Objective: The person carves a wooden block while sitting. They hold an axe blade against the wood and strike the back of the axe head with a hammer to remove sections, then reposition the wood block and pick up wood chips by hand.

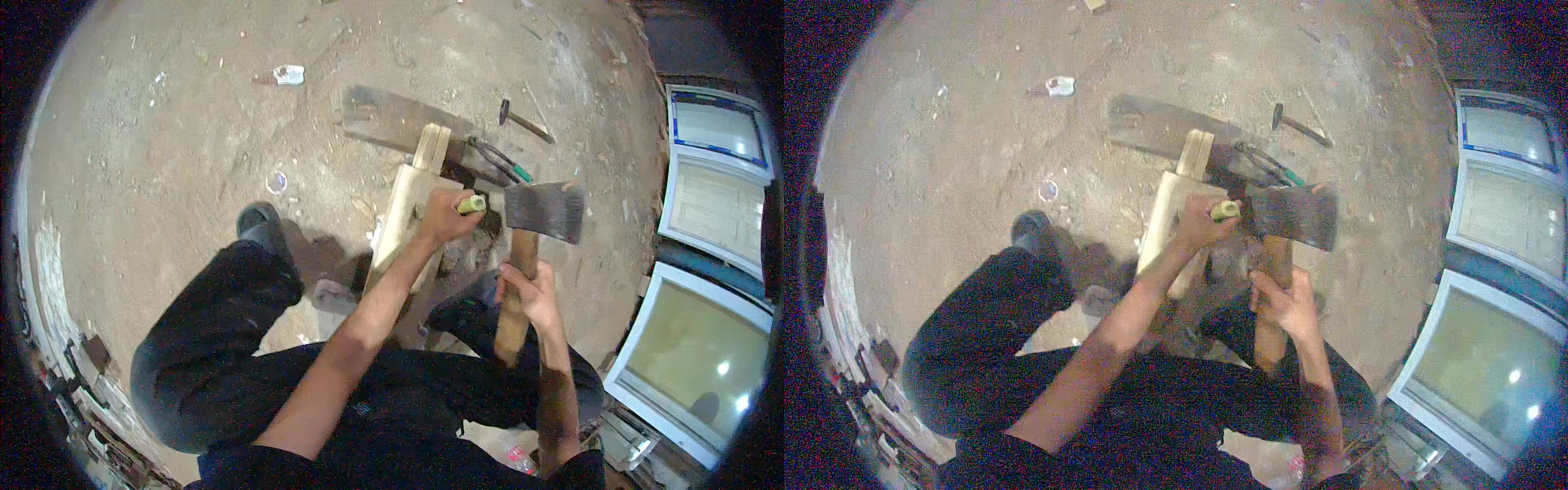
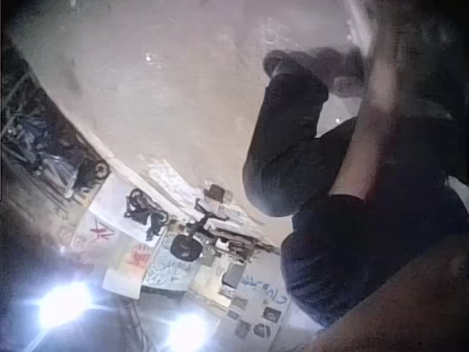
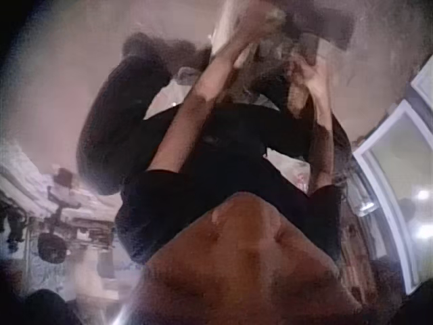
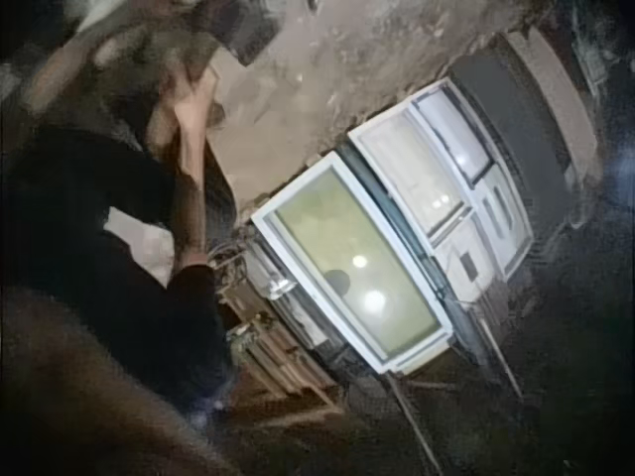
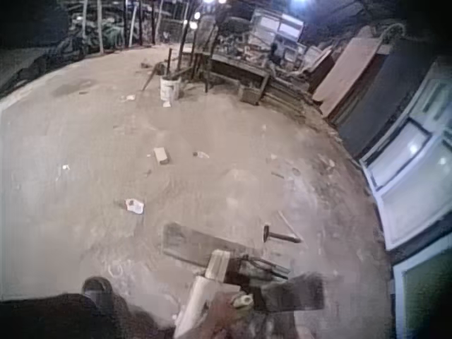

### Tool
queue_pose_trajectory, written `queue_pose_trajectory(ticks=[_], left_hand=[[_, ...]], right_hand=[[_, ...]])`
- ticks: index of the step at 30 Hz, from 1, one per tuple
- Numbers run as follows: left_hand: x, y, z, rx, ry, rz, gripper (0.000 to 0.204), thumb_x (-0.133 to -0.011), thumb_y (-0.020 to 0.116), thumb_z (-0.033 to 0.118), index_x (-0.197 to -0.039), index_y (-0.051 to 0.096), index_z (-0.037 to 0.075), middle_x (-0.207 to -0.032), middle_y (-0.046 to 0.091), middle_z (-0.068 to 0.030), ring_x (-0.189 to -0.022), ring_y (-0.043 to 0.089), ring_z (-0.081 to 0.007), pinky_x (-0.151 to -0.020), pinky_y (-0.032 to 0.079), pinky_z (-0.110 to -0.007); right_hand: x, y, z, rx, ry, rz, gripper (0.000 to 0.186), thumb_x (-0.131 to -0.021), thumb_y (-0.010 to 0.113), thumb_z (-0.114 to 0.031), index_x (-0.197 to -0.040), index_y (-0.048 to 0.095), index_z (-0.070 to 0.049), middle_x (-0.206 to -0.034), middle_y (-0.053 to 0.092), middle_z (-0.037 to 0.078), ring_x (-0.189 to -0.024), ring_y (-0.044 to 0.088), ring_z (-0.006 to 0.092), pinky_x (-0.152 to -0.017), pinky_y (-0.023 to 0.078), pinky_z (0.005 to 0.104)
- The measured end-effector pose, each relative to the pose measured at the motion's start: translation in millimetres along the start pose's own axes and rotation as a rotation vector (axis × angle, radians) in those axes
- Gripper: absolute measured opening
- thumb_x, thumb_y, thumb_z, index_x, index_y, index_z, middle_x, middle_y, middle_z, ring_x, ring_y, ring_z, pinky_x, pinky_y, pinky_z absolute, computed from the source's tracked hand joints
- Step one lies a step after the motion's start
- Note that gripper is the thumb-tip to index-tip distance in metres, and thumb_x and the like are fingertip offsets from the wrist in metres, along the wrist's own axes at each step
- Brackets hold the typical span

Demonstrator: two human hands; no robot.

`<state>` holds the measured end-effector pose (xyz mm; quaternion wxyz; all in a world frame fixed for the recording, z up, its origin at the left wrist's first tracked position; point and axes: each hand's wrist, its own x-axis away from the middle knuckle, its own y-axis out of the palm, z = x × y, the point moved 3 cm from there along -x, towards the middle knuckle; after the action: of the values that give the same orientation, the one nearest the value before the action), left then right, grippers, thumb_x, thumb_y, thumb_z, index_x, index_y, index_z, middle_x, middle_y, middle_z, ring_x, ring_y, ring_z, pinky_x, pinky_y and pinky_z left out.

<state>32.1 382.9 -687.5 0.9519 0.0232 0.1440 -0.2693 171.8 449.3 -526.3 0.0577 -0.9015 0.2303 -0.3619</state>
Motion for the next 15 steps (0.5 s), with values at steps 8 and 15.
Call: queue_pose_trajectory(ticks=[8,15], left_hand=[[25,4,2,-0.040,0.228,-0.120,0.023,-0.065,0.078,0.024,-0.080,0.067,0.011,-0.070,0.064,-0.0077,-0.063,0.065,-0.0286,-0.056,0.052,-0.039],[26,6,1,-0.102,0.186,-0.118,0.020,-0.069,0.077,0.024,-0.070,0.062,0.011,-0.064,0.060,-0.0091,-0.058,0.063,-0.0293,-0.051,0.048,-0.040]], right_hand=[[3,22,38,0.048,-0.177,0.112,0.010,-0.096,0.061,-0.009,-0.097,0.057,-0.001,-0.071,0.061,0.005,-0.062,0.061,0.0149,-0.058,0.049,0.0288],[6,16,57,0.085,-0.078,0.283,0.023,-0.092,0.071,-0.021,-0.082,0.066,-0.001,-0.065,0.061,0.001,-0.056,0.054,0.0076,-0.051,0.041,0.0243]])
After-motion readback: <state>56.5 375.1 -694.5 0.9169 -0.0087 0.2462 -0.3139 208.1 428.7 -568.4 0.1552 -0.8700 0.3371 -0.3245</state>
